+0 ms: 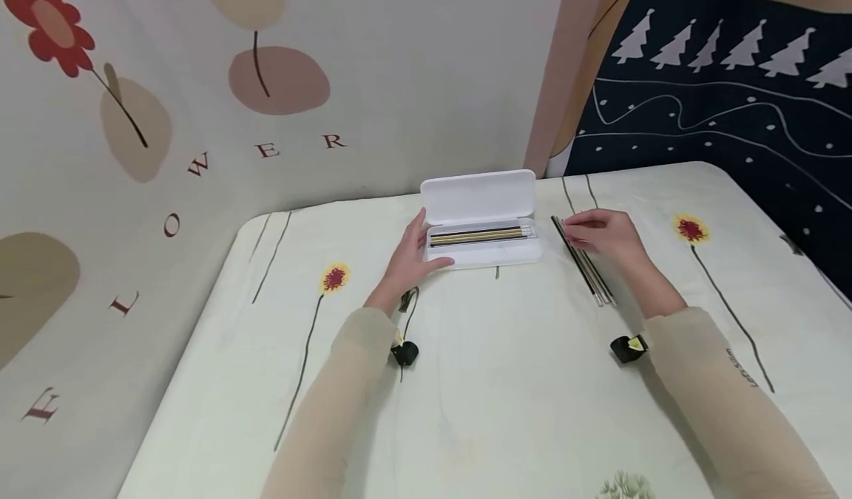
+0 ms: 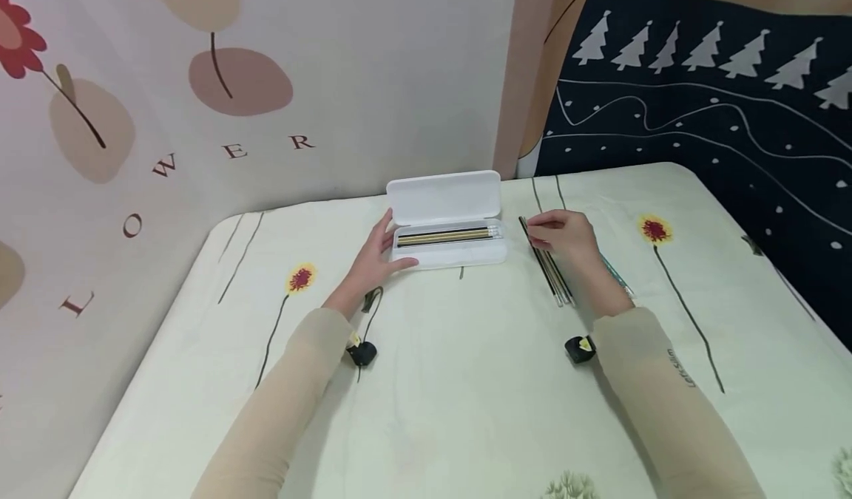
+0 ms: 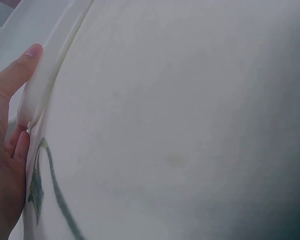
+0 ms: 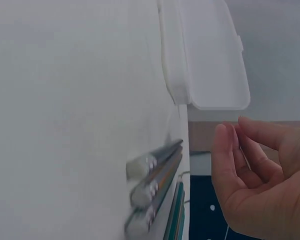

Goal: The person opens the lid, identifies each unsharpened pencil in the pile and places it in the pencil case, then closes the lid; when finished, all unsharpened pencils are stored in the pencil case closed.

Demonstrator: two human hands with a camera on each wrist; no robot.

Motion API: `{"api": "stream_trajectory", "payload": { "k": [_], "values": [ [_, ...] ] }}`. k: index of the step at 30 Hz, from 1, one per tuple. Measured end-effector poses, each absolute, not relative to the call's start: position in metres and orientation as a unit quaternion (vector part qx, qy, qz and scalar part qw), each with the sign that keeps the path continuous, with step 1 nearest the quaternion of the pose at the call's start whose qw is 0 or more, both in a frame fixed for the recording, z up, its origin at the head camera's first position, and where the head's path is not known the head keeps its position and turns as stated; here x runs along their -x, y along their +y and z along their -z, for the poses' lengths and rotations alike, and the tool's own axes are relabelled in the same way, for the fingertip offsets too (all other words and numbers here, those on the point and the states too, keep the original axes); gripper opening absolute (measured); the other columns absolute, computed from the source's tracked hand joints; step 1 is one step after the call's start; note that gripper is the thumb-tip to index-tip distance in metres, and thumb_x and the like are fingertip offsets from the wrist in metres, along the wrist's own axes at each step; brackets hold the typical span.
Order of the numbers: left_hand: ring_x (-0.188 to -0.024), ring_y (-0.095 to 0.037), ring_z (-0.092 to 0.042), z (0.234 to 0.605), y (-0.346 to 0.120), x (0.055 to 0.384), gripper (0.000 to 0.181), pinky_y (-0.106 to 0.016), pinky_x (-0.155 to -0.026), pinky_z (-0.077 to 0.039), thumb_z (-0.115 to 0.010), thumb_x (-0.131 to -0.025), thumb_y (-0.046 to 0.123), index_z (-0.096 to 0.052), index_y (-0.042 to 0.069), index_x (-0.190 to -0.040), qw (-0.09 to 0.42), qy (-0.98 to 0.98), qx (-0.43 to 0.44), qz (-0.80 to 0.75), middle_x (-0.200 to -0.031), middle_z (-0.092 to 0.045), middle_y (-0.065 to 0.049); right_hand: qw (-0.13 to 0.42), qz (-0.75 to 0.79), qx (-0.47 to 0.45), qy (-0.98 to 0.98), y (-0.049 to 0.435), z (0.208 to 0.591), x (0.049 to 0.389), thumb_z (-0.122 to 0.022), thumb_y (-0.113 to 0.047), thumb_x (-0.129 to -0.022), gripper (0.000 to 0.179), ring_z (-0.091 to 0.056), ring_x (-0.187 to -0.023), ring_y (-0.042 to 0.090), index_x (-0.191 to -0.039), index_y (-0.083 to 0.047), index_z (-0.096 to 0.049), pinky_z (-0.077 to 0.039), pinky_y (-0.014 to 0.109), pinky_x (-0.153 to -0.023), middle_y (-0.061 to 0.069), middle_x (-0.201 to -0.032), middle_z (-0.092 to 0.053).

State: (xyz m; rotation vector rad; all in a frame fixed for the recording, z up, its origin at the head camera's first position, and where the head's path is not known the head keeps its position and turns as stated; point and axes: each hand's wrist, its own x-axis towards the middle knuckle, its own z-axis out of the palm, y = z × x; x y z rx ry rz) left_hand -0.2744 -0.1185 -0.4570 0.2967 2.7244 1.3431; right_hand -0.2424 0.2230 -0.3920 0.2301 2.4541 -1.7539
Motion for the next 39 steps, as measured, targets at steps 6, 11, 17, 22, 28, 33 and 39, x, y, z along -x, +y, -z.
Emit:
{"api": "stream_trajectory", "payload": {
  "k": [6,11,17,22,28,33,39],
  "values": [
    [-0.149,-0.022,-0.036,0.457,-0.121,0.278,0.114,-0.038,-0.125,-0.029,-0.082,-0.081,0.037,-0.001,0.028,-0.162,0.045,0.894,-0.093,-0.436,-0.165,-0.024,-0.004,0.078,0.577,-0.083,0.809,0.238,0.393,0.227,-0.064,-0.016,-0.098,0.041,-0.067,-0.077,-0.007,-0.130,0.008,-0.055,-0.059,0.015,-0.077,-0.025,-0.077,-0.063],
    [-0.149,-0.023,-0.035,0.457,-0.122,0.279,0.115,-0.039,-0.125,-0.028,-0.083,-0.081,0.037,-0.002,0.029,-0.162,0.042,0.890,-0.096,-0.443,-0.166,-0.024,-0.004,0.103,0.584,-0.072,0.802,0.251,0.397,0.213,-0.065,-0.017,-0.097,0.043,-0.067,-0.078,-0.008,-0.130,0.009,-0.053,-0.059,0.015,-0.077,-0.026,-0.078,-0.066],
    [-0.150,-0.022,-0.035,0.457,-0.122,0.279,0.114,-0.038,-0.125,-0.028,-0.083,-0.081,0.037,-0.002,0.030,-0.162,0.044,0.889,-0.091,-0.447,-0.166,-0.024,-0.004,0.145,0.587,-0.059,0.794,0.262,0.403,0.199,-0.067,-0.017,-0.096,0.043,-0.069,-0.080,-0.004,-0.127,0.010,-0.055,-0.061,0.018,-0.077,-0.020,-0.081,-0.069],
    [-0.150,-0.021,-0.035,0.458,-0.121,0.278,0.114,-0.038,-0.125,-0.028,-0.083,-0.081,0.035,-0.002,0.032,-0.161,0.046,0.887,-0.087,-0.451,-0.166,-0.025,-0.003,0.200,0.554,-0.037,0.807,0.266,0.407,0.188,-0.065,-0.016,-0.097,0.044,-0.070,-0.081,-0.002,-0.127,0.014,-0.055,-0.061,0.020,-0.077,-0.013,-0.088,-0.073],
    [-0.150,-0.022,-0.034,0.458,-0.120,0.276,0.114,-0.040,-0.125,-0.028,-0.083,-0.081,0.036,-0.002,0.032,-0.161,0.047,0.885,-0.088,-0.454,-0.166,-0.024,-0.003,0.198,0.498,-0.024,0.844,0.266,0.407,0.182,-0.065,-0.016,-0.097,0.043,-0.067,-0.080,-0.001,-0.126,0.014,-0.058,-0.061,0.020,-0.075,-0.002,-0.098,-0.073],
    [-0.150,-0.021,-0.034,0.459,-0.118,0.275,0.114,-0.040,-0.126,-0.027,-0.083,-0.081,0.038,-0.002,0.033,-0.161,0.049,0.886,-0.089,-0.453,-0.167,-0.022,-0.001,0.162,0.410,-0.006,0.898,0.263,0.407,0.181,-0.069,-0.021,-0.094,0.035,-0.066,-0.077,0.003,-0.116,0.006,-0.067,-0.060,0.021,-0.070,0.010,-0.100,-0.073],
    [-0.150,-0.022,-0.034,0.458,-0.118,0.274,0.114,-0.040,-0.126,-0.027,-0.083,-0.081,0.037,-0.003,0.032,-0.161,0.048,0.885,-0.089,-0.454,-0.167,-0.021,-0.001,0.149,0.349,-0.002,0.925,0.259,0.406,0.185,-0.071,-0.021,-0.091,0.027,-0.065,-0.070,0.007,-0.106,0.002,-0.071,-0.053,0.023,-0.063,0.002,-0.083,-0.072]
  ]
}}
